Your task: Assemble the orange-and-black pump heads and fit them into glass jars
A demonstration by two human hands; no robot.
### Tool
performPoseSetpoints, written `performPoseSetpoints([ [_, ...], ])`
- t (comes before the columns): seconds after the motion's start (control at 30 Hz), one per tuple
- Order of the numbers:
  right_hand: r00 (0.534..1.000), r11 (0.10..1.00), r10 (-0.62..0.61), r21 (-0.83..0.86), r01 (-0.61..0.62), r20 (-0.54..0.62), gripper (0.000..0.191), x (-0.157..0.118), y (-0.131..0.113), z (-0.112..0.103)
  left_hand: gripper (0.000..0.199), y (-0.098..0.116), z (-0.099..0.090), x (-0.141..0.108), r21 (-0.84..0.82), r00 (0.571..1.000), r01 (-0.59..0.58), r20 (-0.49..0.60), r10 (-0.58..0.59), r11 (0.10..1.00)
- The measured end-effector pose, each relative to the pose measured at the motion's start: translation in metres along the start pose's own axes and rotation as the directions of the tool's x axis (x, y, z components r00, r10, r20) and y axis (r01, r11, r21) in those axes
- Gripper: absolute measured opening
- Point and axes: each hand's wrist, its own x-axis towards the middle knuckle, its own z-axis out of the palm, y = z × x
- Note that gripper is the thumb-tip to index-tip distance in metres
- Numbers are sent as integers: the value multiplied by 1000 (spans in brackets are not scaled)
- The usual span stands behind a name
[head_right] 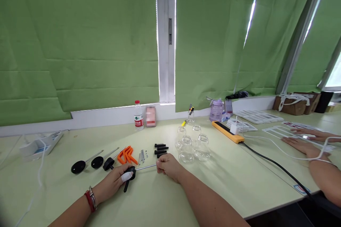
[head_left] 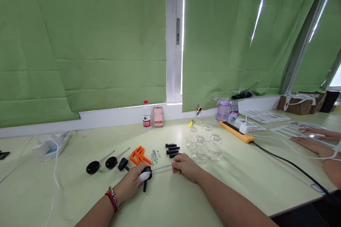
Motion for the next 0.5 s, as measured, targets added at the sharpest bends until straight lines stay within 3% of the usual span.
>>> performPoseSetpoints([
  [0.17, 999, 998, -32, -54, 33, 18, 36, 0, 2, 1, 29, 0, 1, -1, -10, 1000, 11, 1, -11, 1000],
  [0.37, 999, 999, -46, -15, 46, -13, 20, 1, 5, 2, 28, 1, 1, -1, -6, 1000, 7, 0, -7, 1000],
  [0.5, 998, 995, -58, -86, 56, -21, 29, 2, 8, 3, 26, 3, 1, -1, -7, 1000, 0, -5, 0, 1000],
])
